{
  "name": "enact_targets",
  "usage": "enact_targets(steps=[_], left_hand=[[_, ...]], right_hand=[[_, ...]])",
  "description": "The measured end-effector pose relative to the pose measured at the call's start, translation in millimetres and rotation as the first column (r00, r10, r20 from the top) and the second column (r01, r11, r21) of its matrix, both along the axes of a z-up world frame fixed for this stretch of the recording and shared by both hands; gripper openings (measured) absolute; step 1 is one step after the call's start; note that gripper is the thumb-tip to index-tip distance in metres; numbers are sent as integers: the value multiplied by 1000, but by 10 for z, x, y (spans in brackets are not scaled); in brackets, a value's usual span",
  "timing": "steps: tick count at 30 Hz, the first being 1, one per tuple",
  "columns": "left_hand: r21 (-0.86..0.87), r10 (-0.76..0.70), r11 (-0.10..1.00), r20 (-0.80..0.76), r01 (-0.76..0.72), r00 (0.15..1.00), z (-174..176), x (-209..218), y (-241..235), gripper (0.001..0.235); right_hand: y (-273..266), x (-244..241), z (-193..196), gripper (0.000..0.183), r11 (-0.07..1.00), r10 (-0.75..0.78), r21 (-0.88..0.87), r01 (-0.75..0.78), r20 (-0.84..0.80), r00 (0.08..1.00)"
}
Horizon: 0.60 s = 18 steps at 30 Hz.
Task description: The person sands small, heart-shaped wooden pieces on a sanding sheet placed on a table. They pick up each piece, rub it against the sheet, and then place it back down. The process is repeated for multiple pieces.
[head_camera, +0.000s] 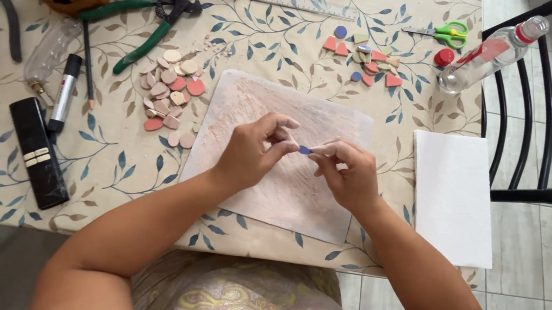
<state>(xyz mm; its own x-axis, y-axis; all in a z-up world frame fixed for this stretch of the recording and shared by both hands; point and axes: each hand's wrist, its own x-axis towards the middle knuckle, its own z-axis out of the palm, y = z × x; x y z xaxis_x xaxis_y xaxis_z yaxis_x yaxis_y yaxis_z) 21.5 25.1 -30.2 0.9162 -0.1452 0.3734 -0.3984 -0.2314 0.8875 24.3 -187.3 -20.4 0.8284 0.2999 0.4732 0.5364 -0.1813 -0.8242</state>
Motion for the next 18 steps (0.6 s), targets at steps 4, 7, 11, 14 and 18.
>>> enact_targets(steps=[4,7,11,14,18], left_hand=[[167,98,974,301,-154,948,10,-28,-67,24],[281,70,927,523,-249,849,103,-72,-76,16],[281,30,922,635,-267,772,175,-54,-45,14],[284,26,916,664,-284,747,215,-49,-15,13],[264,109,871,719,-415,687,163,74,120,20]], right_hand=[[-17,-2,-56,5,990,72,137,-39,-243,967],[-40,21,-127,7,981,112,190,-40,-382,917],[-60,83,-163,6,962,184,264,-74,-425,886],[-113,103,-172,7,973,147,225,-57,-408,901],[-228,231,-82,6,998,-58,17,64,-245,968]])
